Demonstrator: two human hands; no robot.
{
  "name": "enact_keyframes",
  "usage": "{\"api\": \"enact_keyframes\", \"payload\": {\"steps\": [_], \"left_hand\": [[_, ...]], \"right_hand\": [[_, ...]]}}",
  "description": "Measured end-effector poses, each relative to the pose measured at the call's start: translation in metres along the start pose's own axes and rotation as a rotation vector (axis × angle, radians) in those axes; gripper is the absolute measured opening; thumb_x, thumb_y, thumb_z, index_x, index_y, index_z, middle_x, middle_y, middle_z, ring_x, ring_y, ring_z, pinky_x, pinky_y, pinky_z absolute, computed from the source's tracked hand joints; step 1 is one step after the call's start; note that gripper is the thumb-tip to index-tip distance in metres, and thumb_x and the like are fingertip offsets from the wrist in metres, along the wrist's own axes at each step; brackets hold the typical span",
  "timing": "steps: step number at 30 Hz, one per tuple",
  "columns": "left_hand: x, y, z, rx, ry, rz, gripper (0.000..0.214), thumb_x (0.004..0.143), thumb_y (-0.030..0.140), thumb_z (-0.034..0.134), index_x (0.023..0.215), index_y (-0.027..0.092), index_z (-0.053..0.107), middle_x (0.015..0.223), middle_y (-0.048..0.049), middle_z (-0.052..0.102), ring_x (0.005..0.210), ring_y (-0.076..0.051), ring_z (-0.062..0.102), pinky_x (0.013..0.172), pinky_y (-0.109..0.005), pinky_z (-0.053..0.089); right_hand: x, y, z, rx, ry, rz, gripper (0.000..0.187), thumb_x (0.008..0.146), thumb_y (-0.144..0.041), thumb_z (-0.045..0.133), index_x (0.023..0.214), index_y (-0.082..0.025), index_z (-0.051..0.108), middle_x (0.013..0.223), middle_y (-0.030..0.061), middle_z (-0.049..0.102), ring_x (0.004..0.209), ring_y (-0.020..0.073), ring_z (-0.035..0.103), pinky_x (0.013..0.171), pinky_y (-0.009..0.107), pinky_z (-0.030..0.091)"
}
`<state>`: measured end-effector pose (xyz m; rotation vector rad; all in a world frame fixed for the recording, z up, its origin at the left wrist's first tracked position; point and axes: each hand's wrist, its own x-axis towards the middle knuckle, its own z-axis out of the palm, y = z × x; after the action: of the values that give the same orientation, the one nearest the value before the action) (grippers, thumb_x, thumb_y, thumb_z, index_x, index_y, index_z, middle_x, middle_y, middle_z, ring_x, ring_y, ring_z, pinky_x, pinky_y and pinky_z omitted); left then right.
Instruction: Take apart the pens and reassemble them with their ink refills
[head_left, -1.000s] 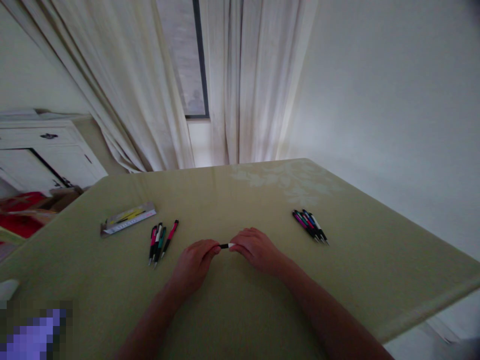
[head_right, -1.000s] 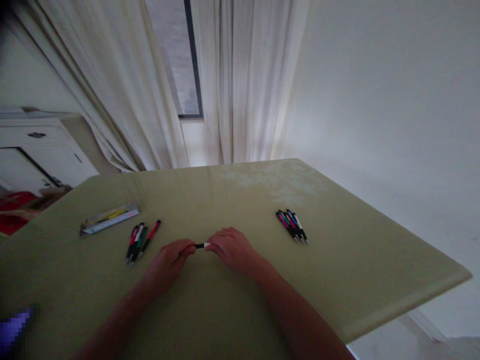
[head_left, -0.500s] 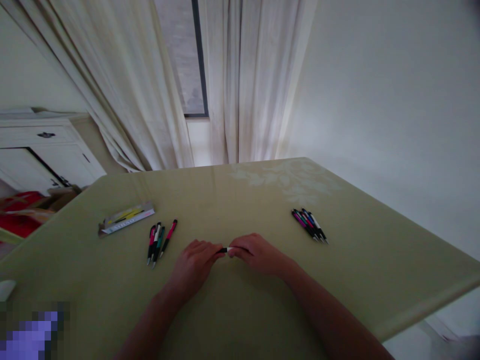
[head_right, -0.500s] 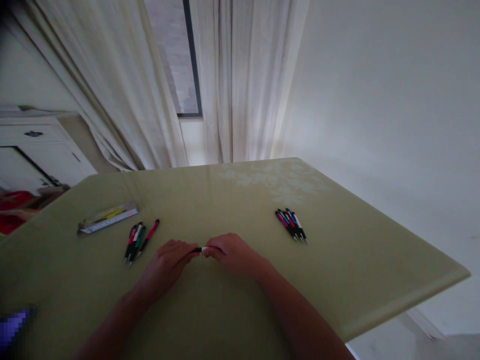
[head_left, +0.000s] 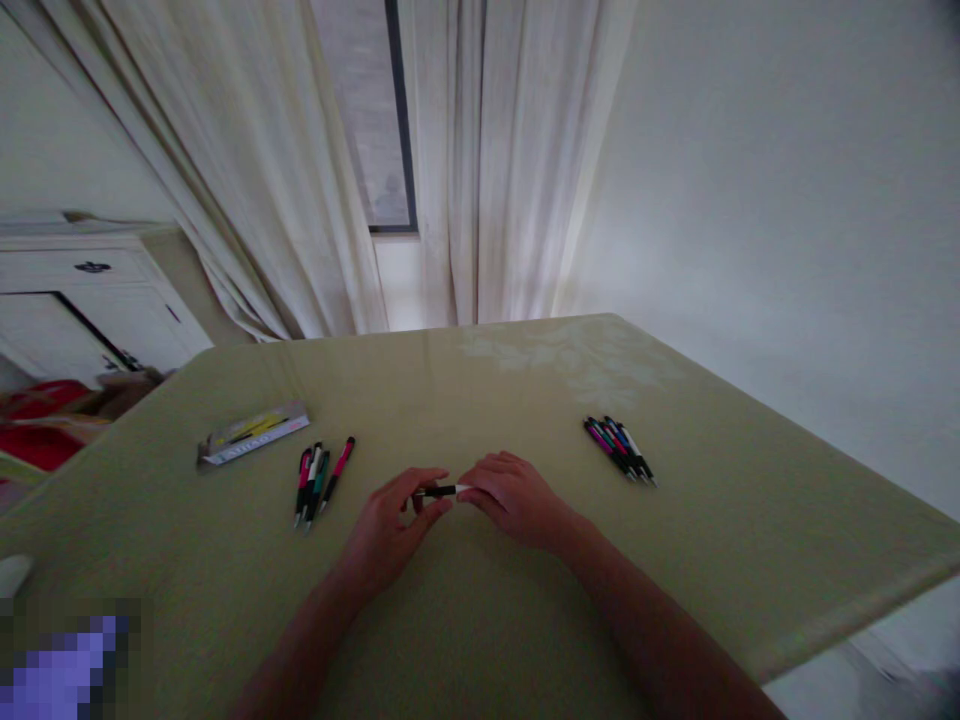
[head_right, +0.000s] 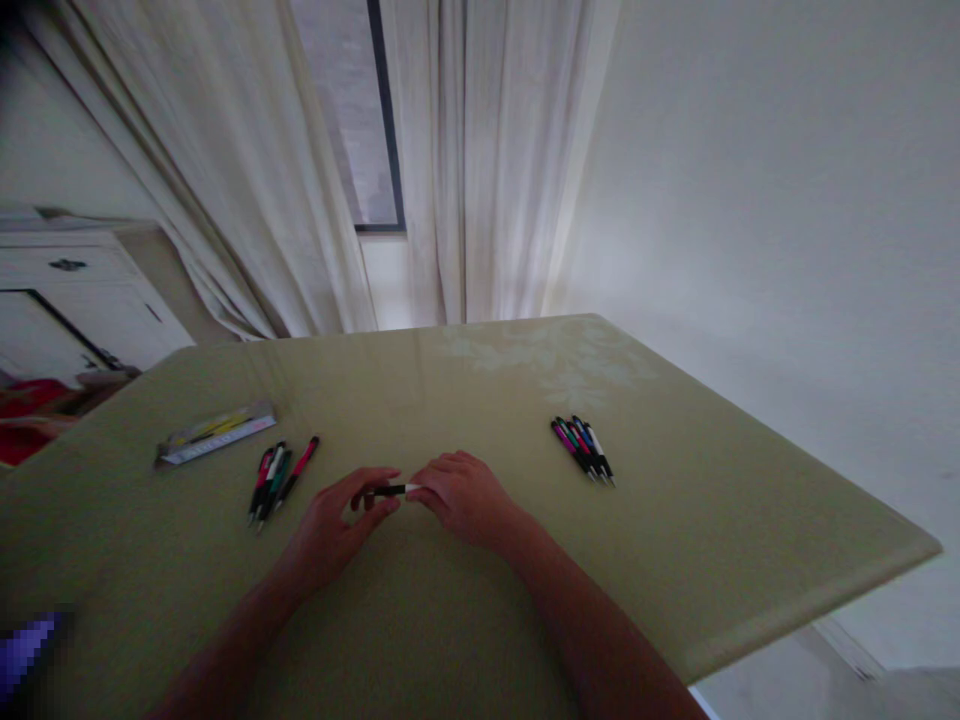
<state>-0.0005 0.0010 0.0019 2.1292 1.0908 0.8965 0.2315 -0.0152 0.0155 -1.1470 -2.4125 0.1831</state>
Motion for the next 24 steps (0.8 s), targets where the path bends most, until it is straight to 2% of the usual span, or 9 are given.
{"api": "enact_keyframes", "payload": {"steps": [2,4,7,11,13,17,24], "left_hand": [[0.000,-0.001,0.002,0.056,0.020,0.021,0.033,0.101,0.043,0.051,0.091,0.021,0.074,0.082,-0.0040,0.073,0.073,-0.019,0.063,0.071,-0.030,0.049],[0.000,-0.003,0.004,0.094,-0.021,-0.010,0.041,0.104,0.041,0.044,0.080,0.021,0.070,0.073,-0.0029,0.069,0.070,-0.019,0.062,0.070,-0.031,0.048],[0.000,-0.007,0.007,0.086,-0.066,-0.008,0.027,0.100,0.042,0.055,0.092,0.021,0.070,0.085,-0.0034,0.072,0.075,-0.020,0.064,0.070,-0.031,0.049],[0.001,-0.010,0.006,0.109,-0.055,0.027,0.030,0.103,0.040,0.047,0.095,0.022,0.070,0.083,-0.0030,0.069,0.074,-0.020,0.062,0.072,-0.032,0.050],[0.001,-0.010,0.006,0.113,-0.041,0.008,0.026,0.102,0.041,0.050,0.102,0.022,0.069,0.087,-0.0029,0.070,0.072,-0.019,0.061,0.071,-0.031,0.050],[0.000,-0.010,0.008,0.149,-0.025,0.029,0.028,0.104,0.041,0.049,0.095,0.022,0.066,0.088,-0.0037,0.069,0.076,-0.020,0.062,0.073,-0.032,0.050],[-0.001,-0.014,0.010,0.238,-0.017,0.091,0.024,0.105,0.039,0.049,0.099,0.022,0.065,0.088,-0.0031,0.068,0.081,-0.021,0.063,0.078,-0.035,0.050]], "right_hand": [[0.000,0.000,0.002,0.011,-0.023,0.004,0.032,0.109,-0.040,0.049,0.106,-0.018,0.073,0.096,0.0057,0.076,0.092,0.0199,0.066,0.087,0.032,0.044],[0.001,0.000,0.003,-0.010,-0.046,0.002,0.031,0.108,-0.040,0.051,0.104,-0.019,0.073,0.095,0.0054,0.075,0.091,0.0201,0.066,0.087,0.032,0.044],[0.002,-0.002,0.004,-0.051,-0.058,0.010,0.028,0.108,-0.038,0.052,0.103,-0.019,0.073,0.094,0.0058,0.074,0.090,0.0209,0.065,0.086,0.033,0.044],[0.002,0.000,0.005,-0.045,-0.052,0.004,0.025,0.107,-0.037,0.055,0.104,-0.019,0.072,0.096,0.0055,0.074,0.092,0.0211,0.064,0.087,0.033,0.044],[0.002,0.001,0.006,-0.050,-0.041,0.014,0.023,0.106,-0.036,0.055,0.104,-0.019,0.071,0.097,0.0056,0.073,0.092,0.0213,0.063,0.087,0.033,0.044],[0.002,0.001,0.006,-0.053,-0.034,0.040,0.020,0.106,-0.034,0.057,0.106,-0.019,0.069,0.097,0.0062,0.072,0.091,0.0214,0.062,0.085,0.033,0.044],[0.002,-0.001,0.006,-0.070,-0.039,0.044,0.017,0.105,-0.032,0.057,0.105,-0.019,0.069,0.097,0.0056,0.071,0.092,0.0214,0.062,0.085,0.033,0.044]]}}
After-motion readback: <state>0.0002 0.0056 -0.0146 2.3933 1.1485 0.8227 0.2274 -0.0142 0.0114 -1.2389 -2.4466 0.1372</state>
